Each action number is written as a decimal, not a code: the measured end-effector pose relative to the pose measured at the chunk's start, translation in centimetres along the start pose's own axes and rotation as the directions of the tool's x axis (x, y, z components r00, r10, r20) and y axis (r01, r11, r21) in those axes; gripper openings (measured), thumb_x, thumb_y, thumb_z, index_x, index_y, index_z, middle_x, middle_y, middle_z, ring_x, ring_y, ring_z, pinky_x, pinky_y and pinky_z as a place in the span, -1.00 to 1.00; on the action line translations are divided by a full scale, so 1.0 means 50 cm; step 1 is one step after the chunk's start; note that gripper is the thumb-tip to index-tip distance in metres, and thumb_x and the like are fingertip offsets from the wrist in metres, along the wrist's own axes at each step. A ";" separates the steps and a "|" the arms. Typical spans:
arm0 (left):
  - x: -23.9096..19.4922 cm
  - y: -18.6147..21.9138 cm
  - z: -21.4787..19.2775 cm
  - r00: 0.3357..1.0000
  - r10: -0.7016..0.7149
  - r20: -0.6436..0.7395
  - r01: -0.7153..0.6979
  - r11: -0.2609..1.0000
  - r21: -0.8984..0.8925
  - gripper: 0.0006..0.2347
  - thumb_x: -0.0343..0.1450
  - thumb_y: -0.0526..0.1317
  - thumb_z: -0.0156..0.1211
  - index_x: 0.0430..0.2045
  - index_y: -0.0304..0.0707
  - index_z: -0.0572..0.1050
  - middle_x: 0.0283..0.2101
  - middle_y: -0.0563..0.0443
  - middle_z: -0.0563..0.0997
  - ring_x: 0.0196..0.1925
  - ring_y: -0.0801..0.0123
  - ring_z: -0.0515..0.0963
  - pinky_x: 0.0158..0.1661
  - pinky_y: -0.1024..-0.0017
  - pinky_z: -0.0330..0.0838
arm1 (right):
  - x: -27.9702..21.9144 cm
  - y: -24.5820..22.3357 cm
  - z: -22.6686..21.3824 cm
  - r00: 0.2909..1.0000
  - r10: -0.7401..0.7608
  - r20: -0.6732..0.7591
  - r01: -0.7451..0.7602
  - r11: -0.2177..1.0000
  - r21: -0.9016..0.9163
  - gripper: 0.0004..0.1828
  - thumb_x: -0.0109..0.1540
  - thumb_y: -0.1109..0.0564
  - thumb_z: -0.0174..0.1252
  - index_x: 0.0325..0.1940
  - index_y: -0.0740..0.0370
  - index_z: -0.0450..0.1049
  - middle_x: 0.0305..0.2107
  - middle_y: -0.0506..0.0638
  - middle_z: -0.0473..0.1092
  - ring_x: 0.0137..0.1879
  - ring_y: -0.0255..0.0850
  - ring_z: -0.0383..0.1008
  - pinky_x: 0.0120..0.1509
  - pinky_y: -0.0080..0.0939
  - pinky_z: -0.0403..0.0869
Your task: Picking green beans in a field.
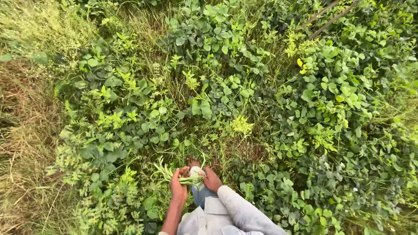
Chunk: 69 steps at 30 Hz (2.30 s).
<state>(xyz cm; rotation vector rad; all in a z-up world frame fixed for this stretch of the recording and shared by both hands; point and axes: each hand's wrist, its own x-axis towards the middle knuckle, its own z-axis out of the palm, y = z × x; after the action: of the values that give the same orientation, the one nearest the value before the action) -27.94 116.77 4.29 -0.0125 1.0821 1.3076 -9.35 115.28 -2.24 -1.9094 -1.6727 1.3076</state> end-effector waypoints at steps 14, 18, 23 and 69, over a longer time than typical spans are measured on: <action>0.196 0.104 0.273 0.995 -0.068 0.077 0.068 0.998 0.001 -0.78 0.53 -0.12 0.00 -0.43 -0.25 0.46 -0.12 -0.17 0.67 -0.11 0.24 0.64 -0.08 0.29 0.56 | 0.261 -0.178 -0.231 0.997 0.040 -0.068 -0.018 0.956 0.293 -0.53 0.43 -0.14 -0.05 0.18 0.31 0.38 -0.18 0.24 0.52 -0.10 -0.05 0.51 0.03 -0.07 0.45; 0.254 0.071 0.273 0.994 0.003 0.109 0.012 0.990 -0.138 -0.79 0.51 -0.19 0.09 -0.54 -0.20 0.35 -0.17 -0.19 0.66 -0.04 0.15 0.70 -0.06 0.26 0.60 | 0.309 -0.156 -0.223 0.997 0.061 -0.039 -0.043 0.934 0.353 -0.55 0.40 -0.09 0.03 0.23 0.26 0.38 -0.17 0.20 0.52 -0.10 -0.13 0.49 0.04 -0.07 0.46; 0.339 0.049 0.270 0.992 -0.097 0.087 0.110 0.981 -0.159 -0.84 0.50 -0.19 0.07 -0.45 -0.24 0.42 -0.19 -0.18 0.66 -0.06 0.14 0.68 -0.09 0.28 0.57 | 0.407 -0.081 -0.216 0.996 -0.065 0.061 0.032 0.902 0.430 -0.45 0.36 -0.06 0.12 0.34 0.24 0.25 0.09 0.11 0.44 0.14 -0.13 0.48 0.23 -0.12 0.44; 1.288 0.502 0.842 0.982 0.085 -0.166 -0.032 0.953 0.302 -0.63 0.47 0.03 0.15 -0.32 -0.38 0.65 -0.17 -0.20 0.72 -0.12 0.26 0.69 -0.02 0.35 0.51 | 1.491 -0.376 -0.515 0.978 -0.154 -0.139 0.131 0.979 -0.159 -0.39 0.30 -0.18 0.13 0.29 0.25 0.32 0.24 0.22 0.30 0.34 0.17 0.31 0.39 0.05 0.34</action>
<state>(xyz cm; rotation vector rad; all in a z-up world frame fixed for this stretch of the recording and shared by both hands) -29.05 197.55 -0.31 0.1322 1.4351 1.2006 -7.84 196.23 -7.08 -1.8759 -1.8362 0.9844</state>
